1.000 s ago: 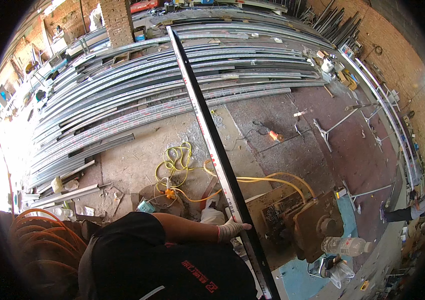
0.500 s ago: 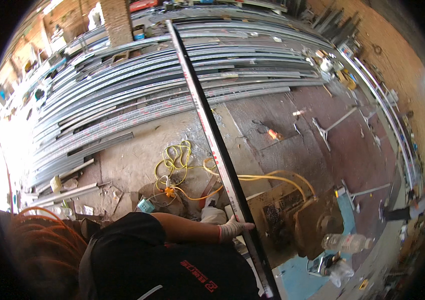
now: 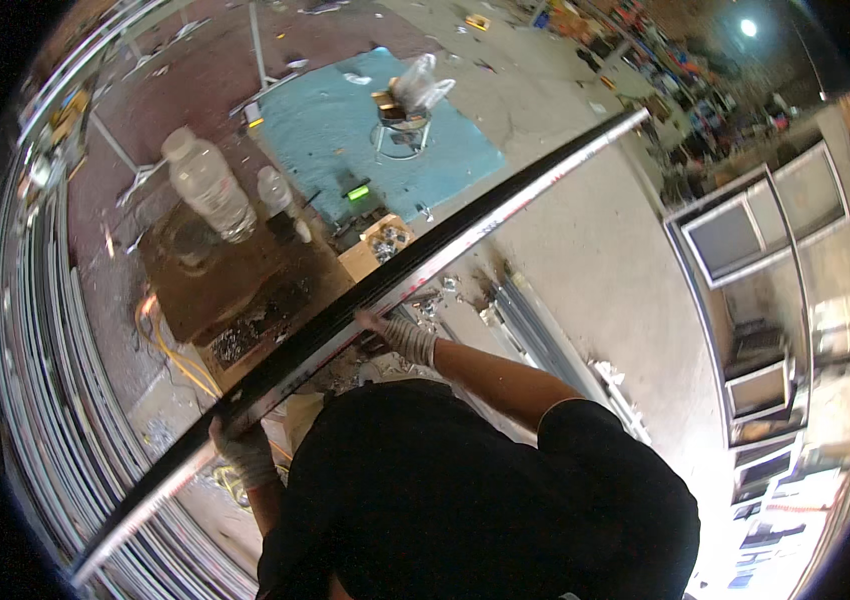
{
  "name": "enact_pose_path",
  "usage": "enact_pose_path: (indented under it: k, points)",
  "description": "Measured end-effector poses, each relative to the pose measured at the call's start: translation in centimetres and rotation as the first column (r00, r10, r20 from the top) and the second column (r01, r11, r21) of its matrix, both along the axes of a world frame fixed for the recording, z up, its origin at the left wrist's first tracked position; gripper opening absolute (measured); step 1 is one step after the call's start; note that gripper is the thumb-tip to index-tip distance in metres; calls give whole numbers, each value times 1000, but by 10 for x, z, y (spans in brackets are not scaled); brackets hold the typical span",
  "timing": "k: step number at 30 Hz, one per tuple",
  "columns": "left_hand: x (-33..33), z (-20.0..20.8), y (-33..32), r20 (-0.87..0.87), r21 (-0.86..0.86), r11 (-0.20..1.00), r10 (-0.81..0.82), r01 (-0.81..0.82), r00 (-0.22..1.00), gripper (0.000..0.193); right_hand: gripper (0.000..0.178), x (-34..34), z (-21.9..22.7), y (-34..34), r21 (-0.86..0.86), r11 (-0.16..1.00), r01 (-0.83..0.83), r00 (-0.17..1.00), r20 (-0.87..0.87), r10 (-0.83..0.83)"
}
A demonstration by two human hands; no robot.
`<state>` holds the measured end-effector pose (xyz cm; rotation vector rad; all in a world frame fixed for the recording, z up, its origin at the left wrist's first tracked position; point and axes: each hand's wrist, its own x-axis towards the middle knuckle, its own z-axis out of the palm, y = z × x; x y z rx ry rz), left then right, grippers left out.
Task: The person measures a long metal profile with a tape measure and marks it with a marker. They then carry the profile to a cutting machine, align it, and prepare it for cutting. The person handles the profile with gloved hands throughout.
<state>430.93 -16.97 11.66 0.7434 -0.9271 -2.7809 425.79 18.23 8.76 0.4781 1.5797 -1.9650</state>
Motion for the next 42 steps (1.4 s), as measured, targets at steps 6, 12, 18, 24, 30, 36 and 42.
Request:
enact_pose_path:
  k: [6,12,18,24,30,36,42]
  points:
    - [35,-71,-91,292,-58,989,145,-134,945,45,43,7,38,109,748,644,-158,902,-156,403]
    - [77,-91,-176,282,-308,928,299,-209,912,45,66,-35,86,262,876,-102,471,464,-148,873]
    - [106,-122,-266,296,-486,868,269,-97,917,45,47,-97,77,319,886,-445,133,534,314,785]
    - [115,-76,-286,235,-594,768,451,-240,861,46,47,-103,65,261,935,-252,251,333,161,929]
    - [75,-81,-189,327,-278,924,349,-264,878,37,48,-66,36,126,956,-47,289,246,-27,969]
    - [114,-122,-279,503,-398,882,440,-253,744,35,46,-82,52,232,931,-344,125,508,238,828]
    - [140,-180,-341,445,-568,814,430,-123,786,44,48,-118,109,400,838,-481,256,480,322,816]
